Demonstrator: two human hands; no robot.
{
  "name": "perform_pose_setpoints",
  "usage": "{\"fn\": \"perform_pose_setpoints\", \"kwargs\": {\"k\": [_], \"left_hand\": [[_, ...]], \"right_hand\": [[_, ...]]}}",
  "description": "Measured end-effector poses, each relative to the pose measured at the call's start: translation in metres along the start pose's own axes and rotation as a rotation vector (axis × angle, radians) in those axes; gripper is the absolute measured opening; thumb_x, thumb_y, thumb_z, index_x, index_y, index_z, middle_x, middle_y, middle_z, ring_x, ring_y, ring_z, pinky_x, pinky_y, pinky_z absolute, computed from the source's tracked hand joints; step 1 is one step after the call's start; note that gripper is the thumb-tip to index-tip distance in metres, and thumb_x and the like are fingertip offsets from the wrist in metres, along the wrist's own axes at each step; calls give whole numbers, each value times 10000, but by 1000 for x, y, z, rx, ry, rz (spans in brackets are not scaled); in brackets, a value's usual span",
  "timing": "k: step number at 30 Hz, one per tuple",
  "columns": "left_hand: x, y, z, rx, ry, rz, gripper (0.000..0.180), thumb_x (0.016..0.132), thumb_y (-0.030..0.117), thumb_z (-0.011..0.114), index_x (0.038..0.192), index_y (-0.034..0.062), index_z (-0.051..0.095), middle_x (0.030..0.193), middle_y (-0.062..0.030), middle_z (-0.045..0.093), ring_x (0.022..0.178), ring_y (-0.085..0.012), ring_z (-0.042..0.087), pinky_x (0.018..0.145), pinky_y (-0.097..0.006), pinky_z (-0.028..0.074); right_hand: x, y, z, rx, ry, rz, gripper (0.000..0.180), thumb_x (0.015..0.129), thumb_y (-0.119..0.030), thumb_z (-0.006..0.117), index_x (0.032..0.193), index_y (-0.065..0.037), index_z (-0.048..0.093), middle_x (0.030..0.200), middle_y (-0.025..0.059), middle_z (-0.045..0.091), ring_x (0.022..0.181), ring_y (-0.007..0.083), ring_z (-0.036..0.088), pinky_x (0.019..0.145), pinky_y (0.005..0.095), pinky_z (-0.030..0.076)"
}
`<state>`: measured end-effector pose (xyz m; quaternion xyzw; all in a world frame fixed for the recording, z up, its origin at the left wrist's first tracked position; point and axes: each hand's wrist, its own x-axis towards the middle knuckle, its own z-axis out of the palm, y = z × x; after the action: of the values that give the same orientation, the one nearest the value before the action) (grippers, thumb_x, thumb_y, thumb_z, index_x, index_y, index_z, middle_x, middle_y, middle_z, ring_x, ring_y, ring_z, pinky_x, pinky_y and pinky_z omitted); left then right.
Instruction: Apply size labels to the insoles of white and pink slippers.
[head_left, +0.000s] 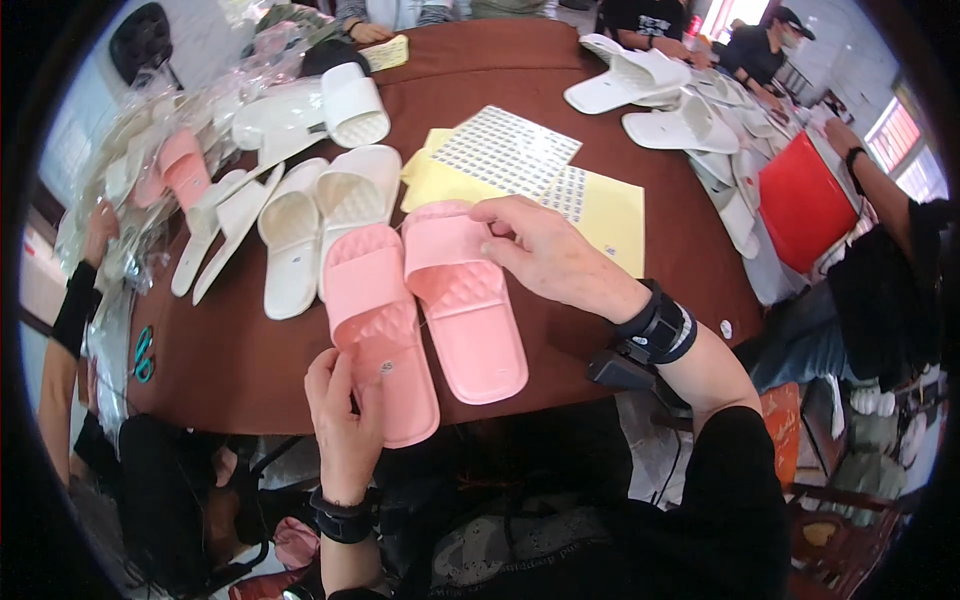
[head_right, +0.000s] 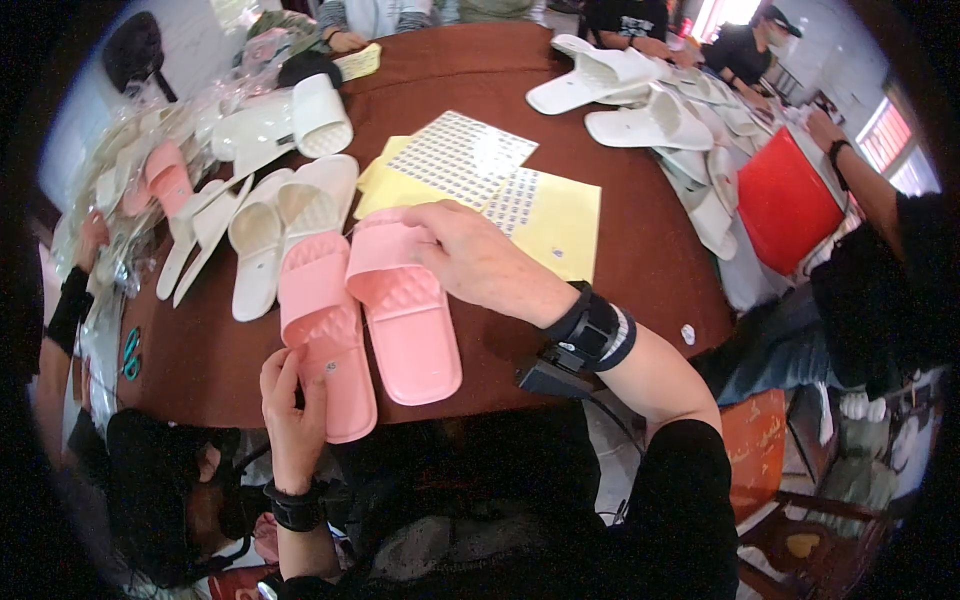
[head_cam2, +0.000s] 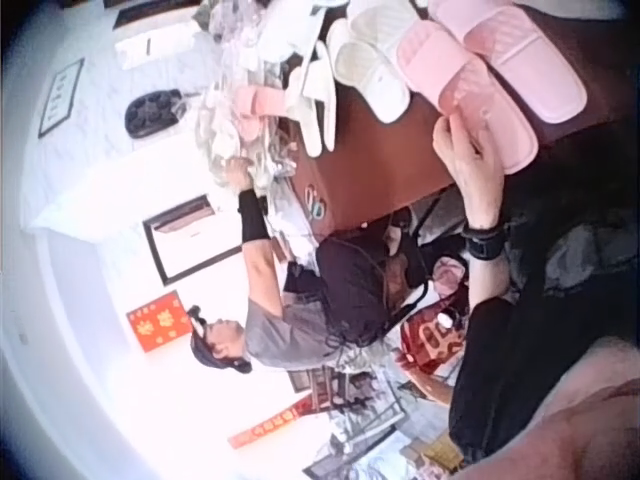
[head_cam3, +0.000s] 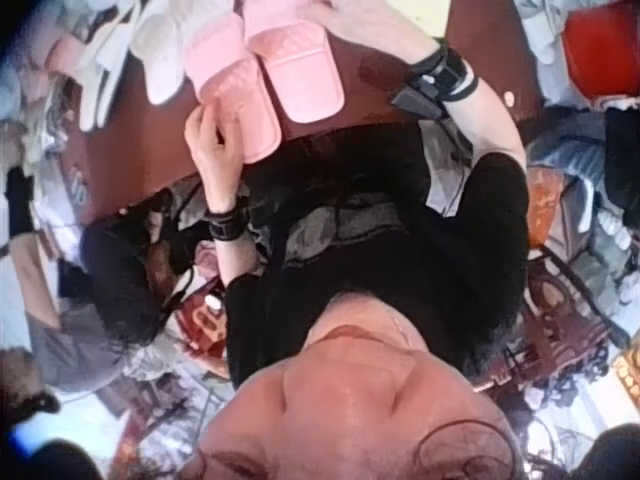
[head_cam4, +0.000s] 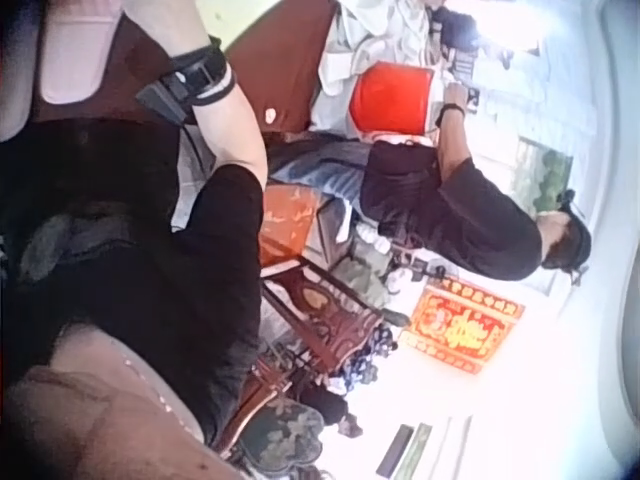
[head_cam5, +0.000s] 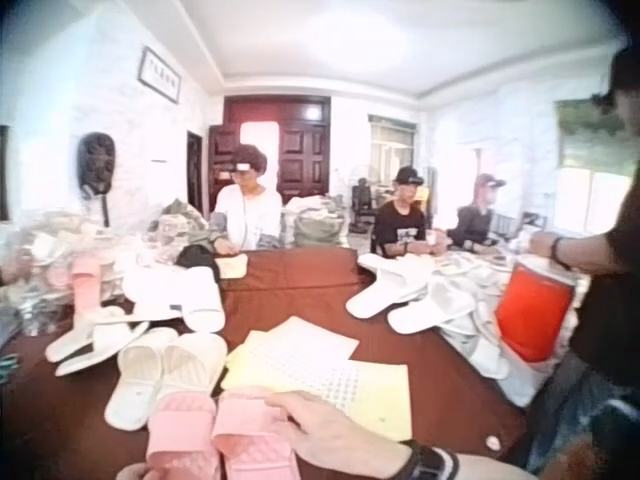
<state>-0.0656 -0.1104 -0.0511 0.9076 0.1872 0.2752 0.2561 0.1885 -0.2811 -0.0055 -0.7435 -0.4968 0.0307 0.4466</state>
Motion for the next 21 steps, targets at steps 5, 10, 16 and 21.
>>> {"fn": "perform_pose_setpoints", "kwargs": {"k": [5, 10, 16, 21], "left_hand": [[10, 7, 23, 99, 57, 74, 410, 885, 89, 687, 1255, -51, 577, 1363, -248, 486, 1200, -416, 490, 1037, -475, 393], [13, 14, 36, 101, 105, 104, 428, 906, 108, 683, 1284, -45, 554, 1453, -279, 401, 1281, -445, 444, 1079, -500, 356], [20, 10, 35, -15, 79, 103, 401, 917, 112, 677, 1269, -45, 564, 1475, -286, 394, 1328, -451, 426, 1084, -497, 366], [20, 9, 36, -13, 73, 90, 346, 909, 91, 674, 1216, -49, 599, 1466, -285, 418, 1316, -444, 448, 1078, -480, 381]], "right_hand": [[-15, -18, 1, -23, -13, -82, 281, 927, -76, 608, 1199, -4, 605, 1132, 176, 648, 1055, 329, 623, 893, 386, 505], [-40, -30, 15, -39, -37, -180, 254, 902, -63, 602, 1150, -5, 598, 1120, 188, 619, 1121, 379, 564, 962, 447, 464], [-50, -10, -22, -44, 77, 32, 255, 903, 15, 591, 1152, -20, 632, 1053, 128, 674, 995, 260, 659, 874, 354, 523], [-58, 27, -61, -85, 220, 307, 223, 911, 4, 575, 1127, -8, 627, 981, 140, 676, 875, 223, 671, 781, 339, 542]]}}
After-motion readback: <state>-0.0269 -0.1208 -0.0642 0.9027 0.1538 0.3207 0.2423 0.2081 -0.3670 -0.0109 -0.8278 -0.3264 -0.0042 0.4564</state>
